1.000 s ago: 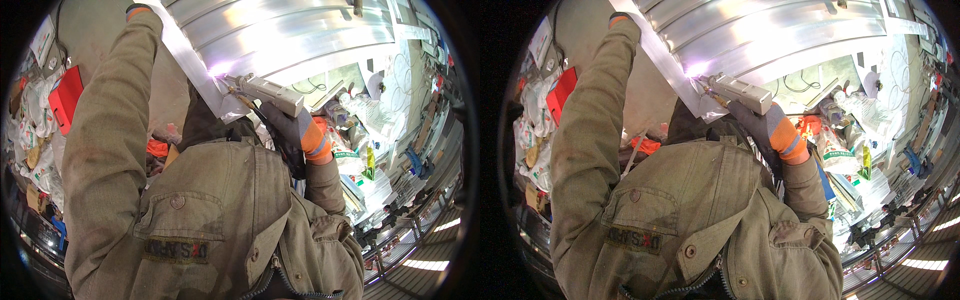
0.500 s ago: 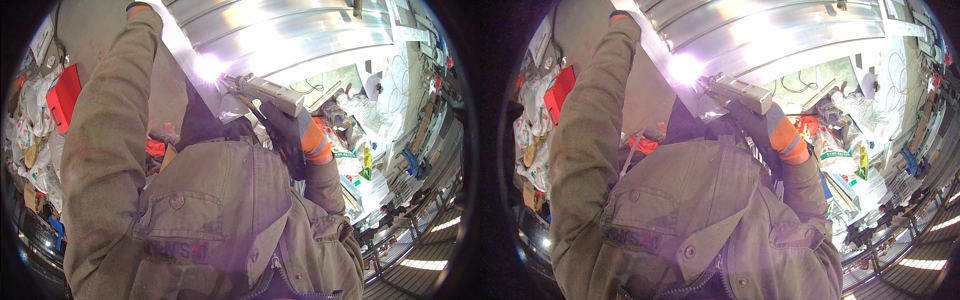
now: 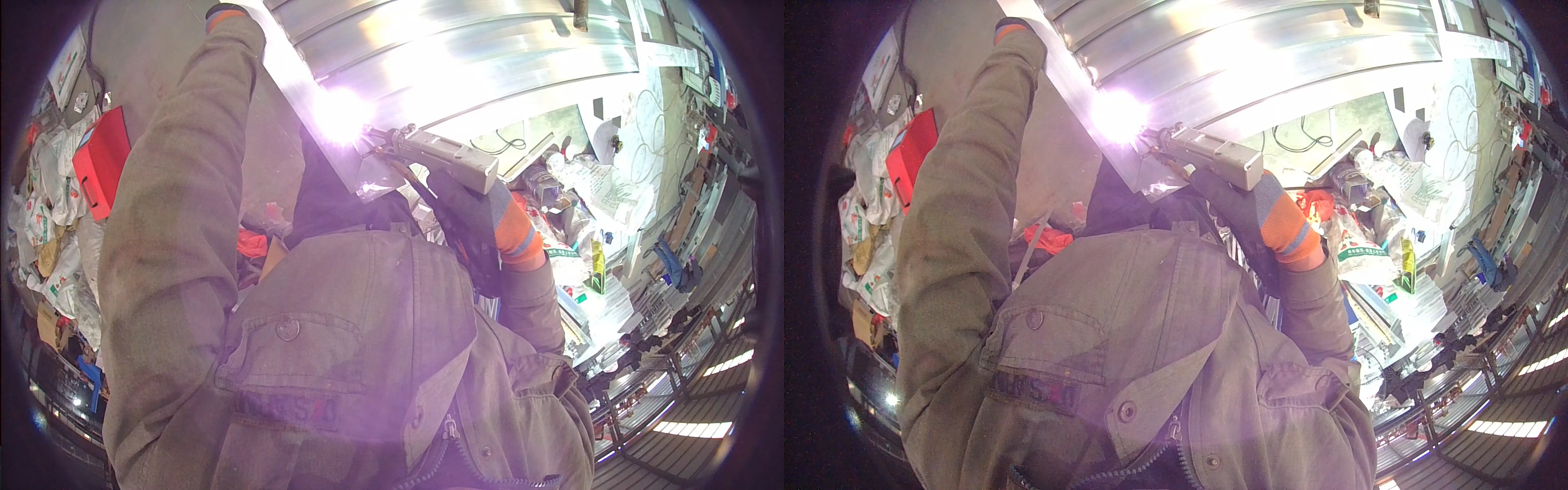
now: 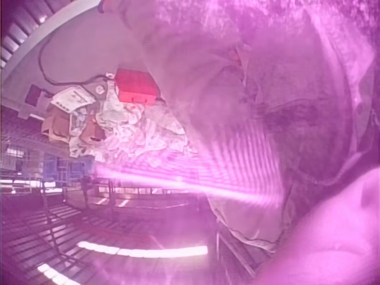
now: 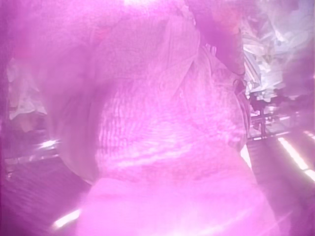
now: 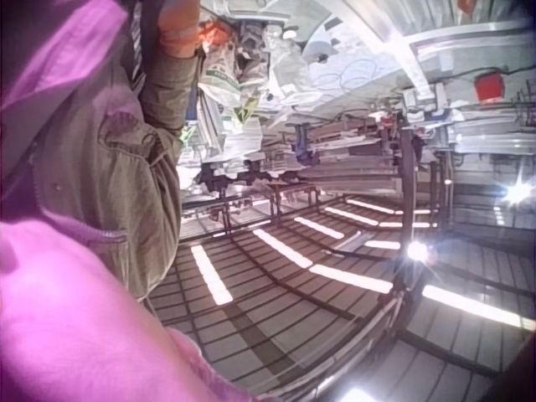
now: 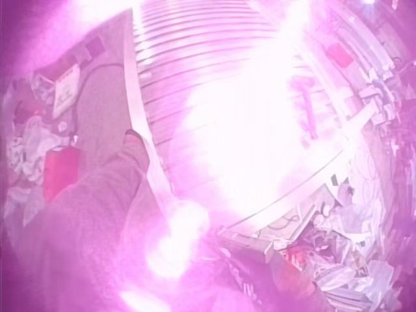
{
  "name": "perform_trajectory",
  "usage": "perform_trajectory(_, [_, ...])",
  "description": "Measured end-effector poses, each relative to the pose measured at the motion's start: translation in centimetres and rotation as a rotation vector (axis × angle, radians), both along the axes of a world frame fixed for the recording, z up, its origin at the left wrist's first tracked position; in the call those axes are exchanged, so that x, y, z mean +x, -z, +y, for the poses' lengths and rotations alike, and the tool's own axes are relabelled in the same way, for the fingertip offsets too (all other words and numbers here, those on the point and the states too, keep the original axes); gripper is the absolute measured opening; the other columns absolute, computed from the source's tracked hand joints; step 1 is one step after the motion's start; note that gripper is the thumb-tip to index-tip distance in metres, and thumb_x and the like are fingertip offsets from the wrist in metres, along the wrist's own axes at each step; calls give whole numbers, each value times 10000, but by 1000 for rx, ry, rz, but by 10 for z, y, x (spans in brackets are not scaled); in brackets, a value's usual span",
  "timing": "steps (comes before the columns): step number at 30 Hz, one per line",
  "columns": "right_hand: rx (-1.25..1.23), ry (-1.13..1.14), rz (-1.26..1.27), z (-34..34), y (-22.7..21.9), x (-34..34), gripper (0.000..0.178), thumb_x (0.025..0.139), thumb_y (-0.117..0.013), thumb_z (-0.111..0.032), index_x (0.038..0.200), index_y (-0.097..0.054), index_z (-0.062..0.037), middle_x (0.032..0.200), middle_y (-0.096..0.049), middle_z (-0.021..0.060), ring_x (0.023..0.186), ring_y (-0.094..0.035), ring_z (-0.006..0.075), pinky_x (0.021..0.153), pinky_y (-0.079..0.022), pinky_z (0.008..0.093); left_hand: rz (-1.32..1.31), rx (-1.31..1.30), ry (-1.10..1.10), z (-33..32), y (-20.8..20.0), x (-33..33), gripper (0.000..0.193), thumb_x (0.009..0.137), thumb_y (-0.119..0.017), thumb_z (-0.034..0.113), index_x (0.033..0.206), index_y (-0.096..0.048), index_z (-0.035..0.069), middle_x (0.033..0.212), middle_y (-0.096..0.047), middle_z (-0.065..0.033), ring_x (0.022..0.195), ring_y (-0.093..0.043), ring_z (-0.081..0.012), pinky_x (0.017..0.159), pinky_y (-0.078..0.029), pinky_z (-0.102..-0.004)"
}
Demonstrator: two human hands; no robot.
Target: The person welds a metal frame using a handheld welding torch, moving along the seams of a large, curved metal sheet. The person repositions the frame and continues welding different sections, with bright flashes from the arc obscuring the view at times.
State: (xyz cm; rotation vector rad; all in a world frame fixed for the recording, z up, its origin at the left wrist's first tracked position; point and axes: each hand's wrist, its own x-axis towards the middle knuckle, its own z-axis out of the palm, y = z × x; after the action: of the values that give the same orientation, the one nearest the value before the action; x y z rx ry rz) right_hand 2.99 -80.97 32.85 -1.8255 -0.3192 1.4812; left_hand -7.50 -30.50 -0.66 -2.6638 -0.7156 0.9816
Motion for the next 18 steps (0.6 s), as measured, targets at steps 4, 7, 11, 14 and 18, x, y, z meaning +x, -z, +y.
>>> perform_trajectory(4, [4, 126, 78, 0, -9, -5, 329, 1115, -727, -233, 1332, -731, 13, 1031, -730, 8, 871, -655, 103, 719, -537, 300, 2, 2, -1, 0, 0, 1, 332, 1118, -650, 281, 1381, -826, 183, 1426, -794, -67, 1319, -736, -278, 1089, -572, -527])
perform_trajectory(7, [-49, 140, 96, 3, -12, -5, 304, 1115, -732, -241, 1293, -735, 6, 1001, -713, -9, 858, -643, 99, 701, -525, 301, 2, 5, -1, -1, -1, 2, 331, 1117, -652, 280, 1381, -827, 183, 1427, -794, -66, 1320, -736, -278, 1090, -572, -528])
perform_trajectory(11, [-48, 179, 140, 4, -18, -6, 283, 1121, -731, -252, 1266, -737, -9, 993, -702, -20, 853, -631, 94, 691, -516, 301, 4, 9, 3, 0, -1, 2, 330, 1116, -655, 279, 1381, -827, 183, 1428, -794, -66, 1322, -735, -278, 1093, -571, -529])
perform_trajectory(14, [-40, 167, 115, 2, -18, -6, 275, 1124, -730, -250, 1270, -739, -17, 995, -701, -21, 851, -624, 86, 692, -510, 293, 5, 12, -5, 1, -1, 3, 330, 1116, -657, 278, 1381, -828, 183, 1429, -793, -66, 1323, -734, -277, 1094, -571, -529])
perform_trajectory(18, [-30, 129, 74, -2, -17, -6, 276, 1128, -724, -239, 1295, -742, -20, 1028, -709, -17, 885, -632, 85, 722, -520, 292, 7, 17, -8, 4, -1, 5, 329, 1115, -659, 277, 1382, -828, 183, 1429, -793, -66, 1325, -733, -277, 1096, -570, -530])
